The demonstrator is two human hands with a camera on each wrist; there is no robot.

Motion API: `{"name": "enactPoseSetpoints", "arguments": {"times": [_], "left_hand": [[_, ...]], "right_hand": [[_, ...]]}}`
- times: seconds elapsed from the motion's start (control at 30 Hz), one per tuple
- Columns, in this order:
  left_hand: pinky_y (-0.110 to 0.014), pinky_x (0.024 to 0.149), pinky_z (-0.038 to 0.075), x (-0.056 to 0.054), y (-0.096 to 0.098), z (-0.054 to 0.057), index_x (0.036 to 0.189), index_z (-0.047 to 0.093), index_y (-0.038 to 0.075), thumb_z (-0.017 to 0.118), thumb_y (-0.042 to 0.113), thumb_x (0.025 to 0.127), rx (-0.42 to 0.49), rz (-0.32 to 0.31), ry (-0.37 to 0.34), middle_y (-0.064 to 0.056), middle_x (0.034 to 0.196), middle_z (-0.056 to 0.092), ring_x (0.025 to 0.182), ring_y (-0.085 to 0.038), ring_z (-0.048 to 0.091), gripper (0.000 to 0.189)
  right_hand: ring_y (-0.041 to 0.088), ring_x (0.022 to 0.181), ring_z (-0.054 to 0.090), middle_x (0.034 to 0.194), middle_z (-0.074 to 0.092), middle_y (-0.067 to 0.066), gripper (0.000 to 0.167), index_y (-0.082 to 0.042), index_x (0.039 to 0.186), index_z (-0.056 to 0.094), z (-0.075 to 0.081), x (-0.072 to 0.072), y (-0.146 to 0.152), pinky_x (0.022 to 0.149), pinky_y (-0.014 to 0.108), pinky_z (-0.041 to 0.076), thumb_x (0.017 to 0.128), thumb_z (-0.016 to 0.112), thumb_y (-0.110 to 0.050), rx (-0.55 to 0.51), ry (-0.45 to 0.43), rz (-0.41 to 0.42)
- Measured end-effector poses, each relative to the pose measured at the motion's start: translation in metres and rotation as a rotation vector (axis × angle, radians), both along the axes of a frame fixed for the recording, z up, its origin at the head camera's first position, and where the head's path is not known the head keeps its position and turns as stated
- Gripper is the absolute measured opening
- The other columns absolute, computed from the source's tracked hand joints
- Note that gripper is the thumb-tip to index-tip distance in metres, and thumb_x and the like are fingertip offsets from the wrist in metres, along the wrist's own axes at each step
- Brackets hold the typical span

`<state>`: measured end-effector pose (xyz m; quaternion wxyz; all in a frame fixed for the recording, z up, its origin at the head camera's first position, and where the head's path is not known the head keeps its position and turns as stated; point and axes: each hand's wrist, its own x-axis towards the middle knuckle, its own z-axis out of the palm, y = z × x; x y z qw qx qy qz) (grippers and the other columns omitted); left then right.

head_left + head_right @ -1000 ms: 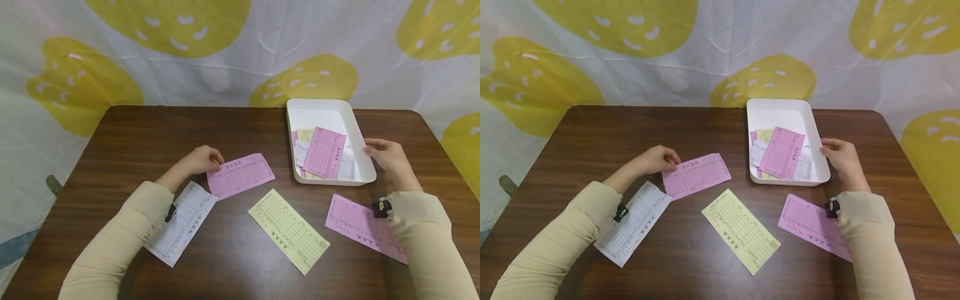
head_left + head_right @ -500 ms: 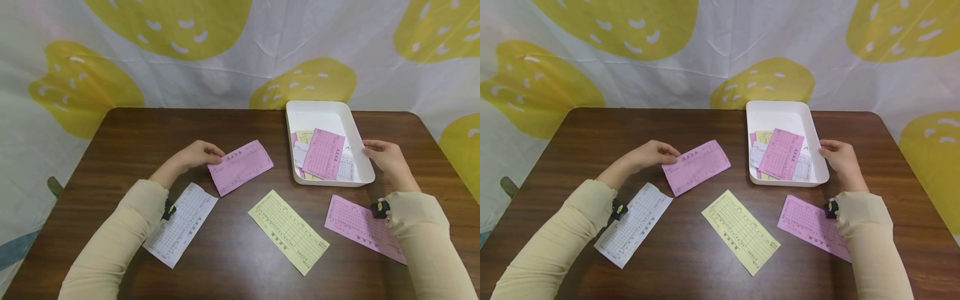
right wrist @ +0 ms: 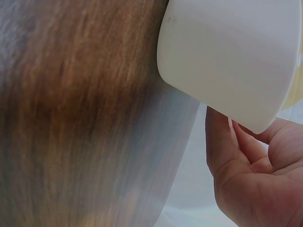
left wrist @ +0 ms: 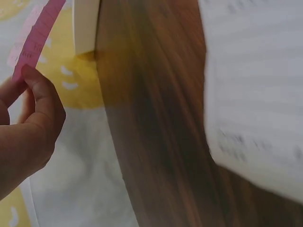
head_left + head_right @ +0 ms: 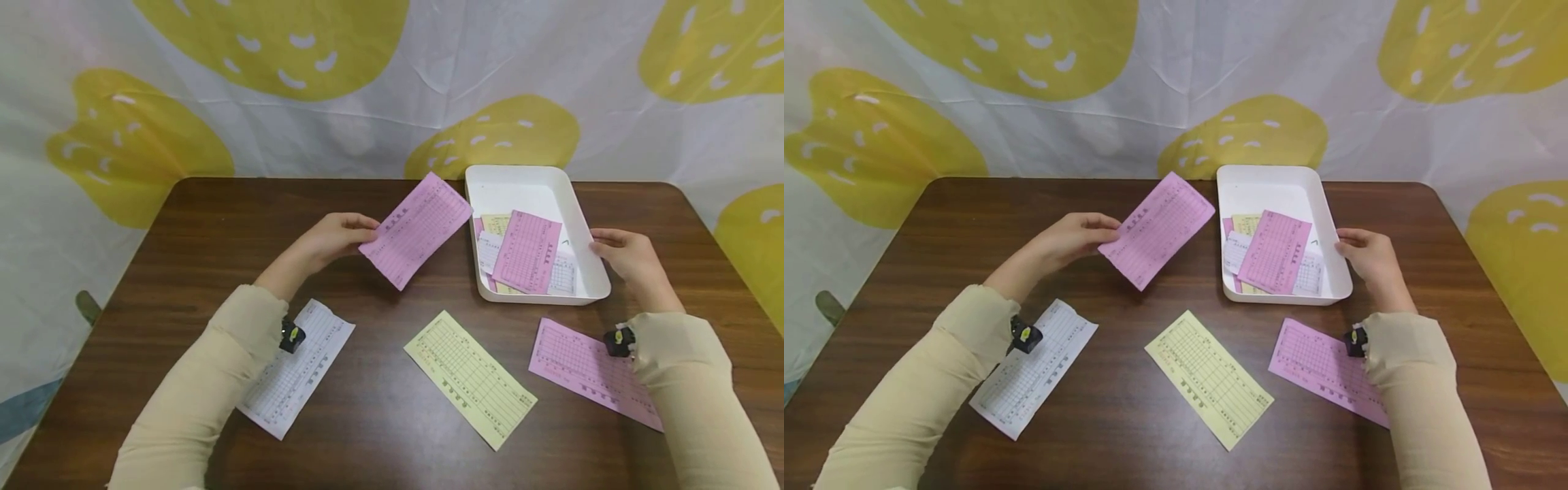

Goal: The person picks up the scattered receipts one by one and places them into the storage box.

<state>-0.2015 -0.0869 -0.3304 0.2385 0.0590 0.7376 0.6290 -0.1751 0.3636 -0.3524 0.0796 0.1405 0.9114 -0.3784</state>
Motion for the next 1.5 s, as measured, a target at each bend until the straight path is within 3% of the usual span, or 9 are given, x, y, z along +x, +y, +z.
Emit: {"name": "enactPoseSetpoints", "arguments": {"times": [0.27,0.43,0.63,0.8,0.97,1.13,1.23,1.3,1.5], "left_hand": [[-0.015,0.066,0.048,-0.004,0.038,0.006,0.125,0.053,-0.007,0.057,0.005,0.094,0.076,0.116,-0.016,0.002,0.091,0.058,0.072,-0.003,0.056,0.034],[-0.014,0.060,0.046,-0.003,0.063,0.006,0.122,0.056,-0.007,0.059,0.005,0.092,0.116,0.175,-0.026,0.002,0.086,0.057,0.067,-0.003,0.054,0.033],[-0.022,0.072,0.050,-0.002,0.092,0.003,0.121,0.059,-0.005,0.060,0.004,0.092,0.147,0.196,-0.043,-0.002,0.093,0.059,0.068,-0.005,0.055,0.030],[-0.024,0.077,0.056,-0.001,0.114,-0.002,0.121,0.058,-0.006,0.059,0.002,0.092,0.194,0.206,-0.045,-0.005,0.094,0.060,0.069,-0.005,0.056,0.030],[-0.020,0.072,0.056,0.003,0.134,-0.009,0.121,0.058,-0.007,0.058,0.000,0.092,0.229,0.221,-0.040,-0.009,0.095,0.061,0.070,-0.005,0.056,0.030],[-0.023,0.077,0.059,0.007,0.151,-0.015,0.120,0.059,-0.007,0.057,0.000,0.092,0.240,0.227,-0.049,-0.022,0.114,0.064,0.076,-0.010,0.058,0.029],[-0.031,0.088,0.059,0.008,0.160,-0.019,0.120,0.059,-0.007,0.057,0.000,0.091,0.247,0.238,-0.056,-0.025,0.119,0.063,0.084,-0.015,0.061,0.029],[-0.034,0.091,0.058,0.009,0.166,-0.022,0.118,0.060,-0.007,0.058,-0.001,0.091,0.247,0.250,-0.059,-0.024,0.119,0.063,0.089,-0.018,0.063,0.028],[-0.026,0.077,0.060,0.015,0.181,-0.028,0.114,0.063,-0.007,0.059,-0.002,0.090,0.203,0.252,0.001,-0.024,0.111,0.067,0.081,-0.015,0.062,0.025]], "right_hand": [[0.011,0.101,0.051,0.138,0.046,0.027,0.053,0.002,0.143,0.038,-0.001,-0.001,0.000,0.097,0.041,0.048,0.101,0.043,-0.029,0.000,0.003,-0.002],[0.026,0.115,0.048,0.139,0.045,0.027,0.054,0.002,0.144,0.037,-0.001,-0.001,0.000,0.105,0.051,0.044,0.101,0.041,-0.031,-0.017,-0.002,-0.005],[0.035,0.123,0.043,0.141,0.042,0.029,0.055,0.003,0.144,0.036,-0.001,-0.001,0.000,0.109,0.055,0.039,0.101,0.041,-0.031,-0.029,-0.003,-0.008],[0.016,0.107,0.050,0.140,0.044,0.027,0.055,0.002,0.144,0.036,0.000,0.000,0.001,0.107,0.051,0.042,0.101,0.041,-0.032,-0.010,-0.001,0.008],[-0.007,0.090,0.042,0.138,0.044,0.026,0.055,0.002,0.144,0.037,0.001,0.001,0.001,0.105,0.047,0.043,0.101,0.041,-0.032,-0.001,0.009,0.027],[-0.010,0.086,0.042,0.134,0.048,0.021,0.055,0.002,0.143,0.039,0.001,0.001,0.002,0.096,0.037,0.048,0.100,0.043,-0.033,0.006,0.019,0.030],[-0.013,0.082,0.043,0.112,0.061,-0.002,0.055,0.003,0.141,0.041,0.002,0.001,0.003,0.084,0.019,0.047,0.099,0.045,-0.032,0.007,0.035,0.035],[-0.015,0.080,0.043,0.100,0.058,-0.016,0.054,0.003,0.141,0.042,0.002,0.001,0.004,0.077,0.013,0.044,0.099,0.046,-0.032,0.012,0.044,0.035],[-0.014,0.079,0.044,0.107,0.058,-0.009,0.055,0.002,0.142,0.041,0.000,-0.001,0.004,0.083,0.021,0.045,0.099,0.045,-0.033,0.004,0.022,0.020]]}}
